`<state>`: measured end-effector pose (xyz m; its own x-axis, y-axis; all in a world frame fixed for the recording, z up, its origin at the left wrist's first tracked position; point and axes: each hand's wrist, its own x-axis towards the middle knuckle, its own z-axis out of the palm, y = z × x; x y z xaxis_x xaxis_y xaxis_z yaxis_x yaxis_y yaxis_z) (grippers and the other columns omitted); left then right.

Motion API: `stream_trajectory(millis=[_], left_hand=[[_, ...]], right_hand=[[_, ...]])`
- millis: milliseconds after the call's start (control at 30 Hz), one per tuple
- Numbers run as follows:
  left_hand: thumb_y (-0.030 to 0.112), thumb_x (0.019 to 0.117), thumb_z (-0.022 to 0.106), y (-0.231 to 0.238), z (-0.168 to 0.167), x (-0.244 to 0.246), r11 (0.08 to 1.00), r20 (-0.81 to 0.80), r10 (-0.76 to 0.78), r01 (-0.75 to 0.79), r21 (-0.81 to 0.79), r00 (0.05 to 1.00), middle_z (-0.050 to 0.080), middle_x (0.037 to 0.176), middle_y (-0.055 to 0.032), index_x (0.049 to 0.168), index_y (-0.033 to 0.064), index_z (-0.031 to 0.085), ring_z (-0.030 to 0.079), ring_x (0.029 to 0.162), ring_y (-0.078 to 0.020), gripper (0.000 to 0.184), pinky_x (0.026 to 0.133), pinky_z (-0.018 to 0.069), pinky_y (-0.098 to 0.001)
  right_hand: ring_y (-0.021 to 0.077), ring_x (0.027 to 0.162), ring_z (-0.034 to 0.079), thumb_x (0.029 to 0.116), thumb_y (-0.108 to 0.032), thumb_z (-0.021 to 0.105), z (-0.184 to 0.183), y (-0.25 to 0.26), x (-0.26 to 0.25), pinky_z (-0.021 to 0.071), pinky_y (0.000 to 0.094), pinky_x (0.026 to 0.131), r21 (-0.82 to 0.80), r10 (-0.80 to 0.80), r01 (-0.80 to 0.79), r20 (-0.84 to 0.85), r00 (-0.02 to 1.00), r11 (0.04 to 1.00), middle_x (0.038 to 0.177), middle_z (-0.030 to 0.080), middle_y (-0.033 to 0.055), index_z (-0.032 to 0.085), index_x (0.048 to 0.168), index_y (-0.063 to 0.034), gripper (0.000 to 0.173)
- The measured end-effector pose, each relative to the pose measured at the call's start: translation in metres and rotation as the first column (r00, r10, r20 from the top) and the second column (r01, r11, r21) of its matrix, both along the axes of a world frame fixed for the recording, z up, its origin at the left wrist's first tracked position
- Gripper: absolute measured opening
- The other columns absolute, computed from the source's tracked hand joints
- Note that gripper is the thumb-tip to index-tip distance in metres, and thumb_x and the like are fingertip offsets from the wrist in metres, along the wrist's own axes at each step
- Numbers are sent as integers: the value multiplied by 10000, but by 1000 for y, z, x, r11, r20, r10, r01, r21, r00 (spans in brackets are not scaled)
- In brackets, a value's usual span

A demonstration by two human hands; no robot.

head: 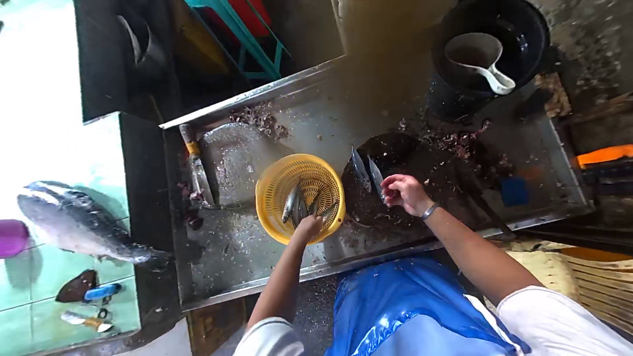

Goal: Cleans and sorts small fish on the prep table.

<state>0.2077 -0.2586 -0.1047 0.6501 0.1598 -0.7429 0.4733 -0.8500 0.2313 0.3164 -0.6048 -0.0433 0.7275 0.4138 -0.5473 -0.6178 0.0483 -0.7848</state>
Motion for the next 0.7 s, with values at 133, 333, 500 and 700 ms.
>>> stream_trajectory(millis=[133,333,500,700], left_hand=[[513,1037,552,-41,39,-6,721,306,685,-559,-408,661,572,724,-92,1052,12,648,554,633,-214,511,640,500,-419],[388,1100,449,-117,78,10,199,27,907,-370,-908,421,685,915,-50,1287,122,522,668,749,-150,333,659,584,-345],[386,1097,456,-136,83,11,260,57,855,-331,-907,516,658,879,-10,1272,173,536,624,687,-104,288,614,555,-305],[274,1097,481,-153,78,21,260,74,849,-292,-920,523,653,981,-66,1429,155,441,634,754,-135,355,657,558,-326]], right_hand=[[224,732,687,973,-15,506,1,69,-18,622,415,719,96,242,-237,-42,969,967,916,667,137,593,1120,30,176],[253,705,695,872,-56,707,5,118,-40,615,465,647,-150,400,-371,341,851,916,918,712,149,679,1129,-25,260],[255,771,706,909,-84,730,-6,98,-38,627,489,680,-198,307,-242,441,843,950,1017,710,149,642,1216,-43,322],[190,664,697,907,-127,709,0,75,-32,627,420,653,-291,372,-258,468,802,921,844,715,108,701,1069,-16,196]])
